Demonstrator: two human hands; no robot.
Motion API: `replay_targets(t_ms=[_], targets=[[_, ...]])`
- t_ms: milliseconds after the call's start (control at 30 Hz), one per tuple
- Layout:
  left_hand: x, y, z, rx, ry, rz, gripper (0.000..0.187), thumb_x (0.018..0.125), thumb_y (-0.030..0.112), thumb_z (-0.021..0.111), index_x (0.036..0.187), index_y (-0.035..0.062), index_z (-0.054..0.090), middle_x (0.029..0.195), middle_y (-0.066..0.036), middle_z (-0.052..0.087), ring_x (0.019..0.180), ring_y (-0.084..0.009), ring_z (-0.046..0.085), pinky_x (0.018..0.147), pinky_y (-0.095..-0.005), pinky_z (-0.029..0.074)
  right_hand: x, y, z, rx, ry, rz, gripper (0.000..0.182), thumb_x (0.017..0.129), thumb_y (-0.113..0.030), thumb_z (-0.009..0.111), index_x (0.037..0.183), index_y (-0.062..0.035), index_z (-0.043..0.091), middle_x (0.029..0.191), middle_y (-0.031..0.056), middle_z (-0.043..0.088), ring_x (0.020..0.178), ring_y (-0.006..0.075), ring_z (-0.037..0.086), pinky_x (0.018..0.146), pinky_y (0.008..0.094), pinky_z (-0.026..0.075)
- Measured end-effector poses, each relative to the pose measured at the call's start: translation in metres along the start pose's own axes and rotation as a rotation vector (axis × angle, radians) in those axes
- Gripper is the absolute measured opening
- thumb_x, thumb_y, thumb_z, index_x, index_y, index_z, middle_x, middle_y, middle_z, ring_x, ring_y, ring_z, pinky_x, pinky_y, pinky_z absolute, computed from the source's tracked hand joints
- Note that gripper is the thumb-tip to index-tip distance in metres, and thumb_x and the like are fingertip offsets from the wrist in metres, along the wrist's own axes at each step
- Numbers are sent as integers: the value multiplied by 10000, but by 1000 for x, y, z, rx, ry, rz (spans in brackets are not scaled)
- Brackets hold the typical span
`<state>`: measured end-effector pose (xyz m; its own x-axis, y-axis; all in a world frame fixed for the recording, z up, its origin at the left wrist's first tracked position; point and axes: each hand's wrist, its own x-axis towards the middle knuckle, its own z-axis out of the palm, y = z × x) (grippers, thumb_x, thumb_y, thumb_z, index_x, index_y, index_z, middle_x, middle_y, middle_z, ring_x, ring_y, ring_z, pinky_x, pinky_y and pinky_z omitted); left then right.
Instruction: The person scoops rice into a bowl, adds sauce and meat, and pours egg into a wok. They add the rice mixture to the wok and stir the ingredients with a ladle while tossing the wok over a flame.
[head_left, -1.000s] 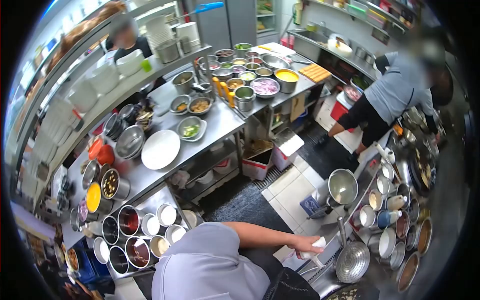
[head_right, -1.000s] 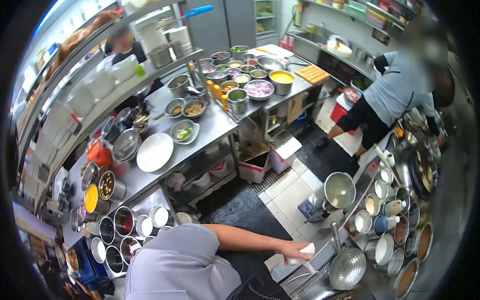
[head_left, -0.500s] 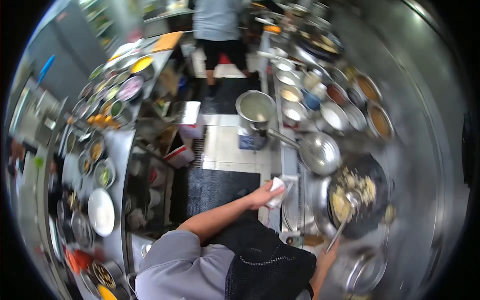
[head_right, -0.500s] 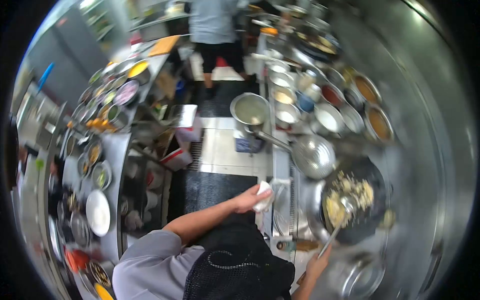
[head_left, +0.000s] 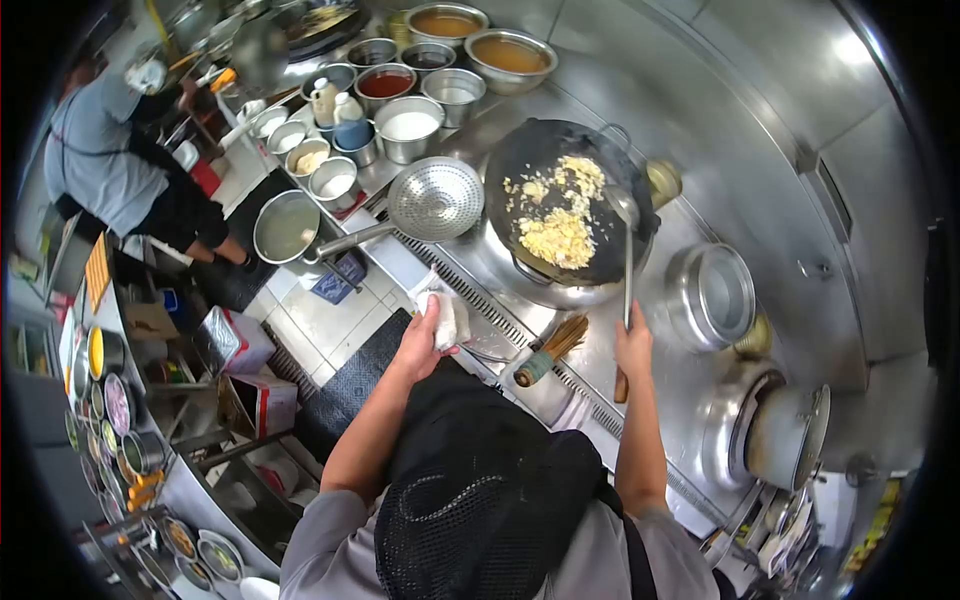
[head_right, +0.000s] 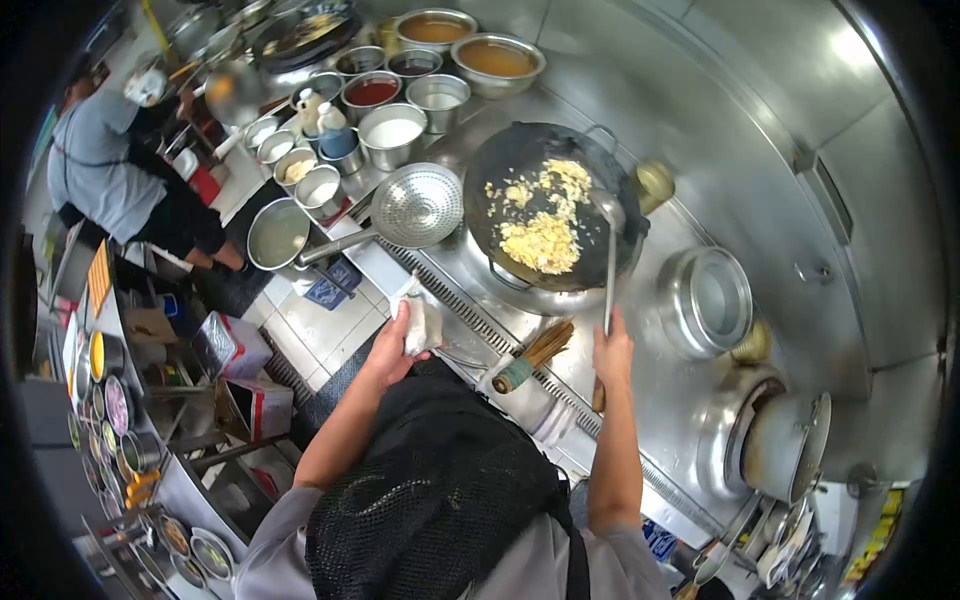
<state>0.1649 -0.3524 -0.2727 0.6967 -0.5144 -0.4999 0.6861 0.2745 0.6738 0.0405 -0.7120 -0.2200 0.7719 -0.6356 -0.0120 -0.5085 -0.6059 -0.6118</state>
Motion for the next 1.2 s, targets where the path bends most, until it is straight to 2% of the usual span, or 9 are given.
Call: replay_targets(t_ms=[133,300,500,733,833,900,1000,1100,1200], targets=[[1,-1,-5,-39,-7,5,587,991,587,374,1307,105,479,1124,-55,649,936,-208,659,672,-328,519,-28,-13,29,333,-192,81,556,915,-113,606,1432,-18,427,691,62,542,414,113,463,356,298,386],[5,2,-15,-37,30,-32,588,1000,590,335,1311,115,488,1124,-60,649,975,-228,659,705,-319,521,-14,-34,-6,535,-300,192,537,932,-125,583,1431,-6,427,636,29,517,440,103,483,364,276,368],[14,5,1,-45,32,-69,576,998,581,361,1314,115,487,1166,-52,634,1019,-202,640,735,-343,540,113,6,28,18,74,-175,538,913,-142,612,1399,19,449,855,150,649,469,158,556,458,341,477],[38,6,16,-40,-8,-109,560,999,577,359,1299,123,494,1155,-56,636,1006,-208,642,748,-369,541,41,-26,-15,474,-450,160,519,914,-135,604,1389,23,463,859,171,640,435,153,525,435,336,471],[55,12,39,-33,13,-150,569,997,588,347,1295,123,485,1185,-65,608,1019,-222,626,794,-400,542,63,-28,-12,317,-294,153,516,909,-125,607,1382,28,466,980,217,668,570,232,631,577,367,544],[69,21,64,-12,72,-154,593,991,605,335,1307,120,465,1227,-70,574,1050,-229,605,845,-430,536,102,-27,1,33,3,-128,526,905,-140,615,1384,18,464,1119,265,656,835,327,689,792,398,542],[112,7,81,-3,-30,-165,635,980,616,358,1387,128,373,1294,-68,512,1100,-227,564,871,-463,528,118,-27,23,106,-111,-21,526,904,-166,619,1380,4,473,1238,282,596,1067,380,636,944,406,474],[133,-4,108,10,19,-142,567,992,550,419,1351,114,379,1214,-73,551,1052,-223,596,831,-439,552,75,-30,12,183,-355,-77,531,916,-161,620,1417,-66,470,746,60,586,491,110,503,429,294,419],[150,-15,111,99,58,-57,473,944,312,606,1272,67,371,1133,-94,555,930,-243,631,633,-389,593,34,-39,-26,382,-520,98,525,919,-145,621,1417,-72,472,718,36,557,475,89,470,405,285,388]])
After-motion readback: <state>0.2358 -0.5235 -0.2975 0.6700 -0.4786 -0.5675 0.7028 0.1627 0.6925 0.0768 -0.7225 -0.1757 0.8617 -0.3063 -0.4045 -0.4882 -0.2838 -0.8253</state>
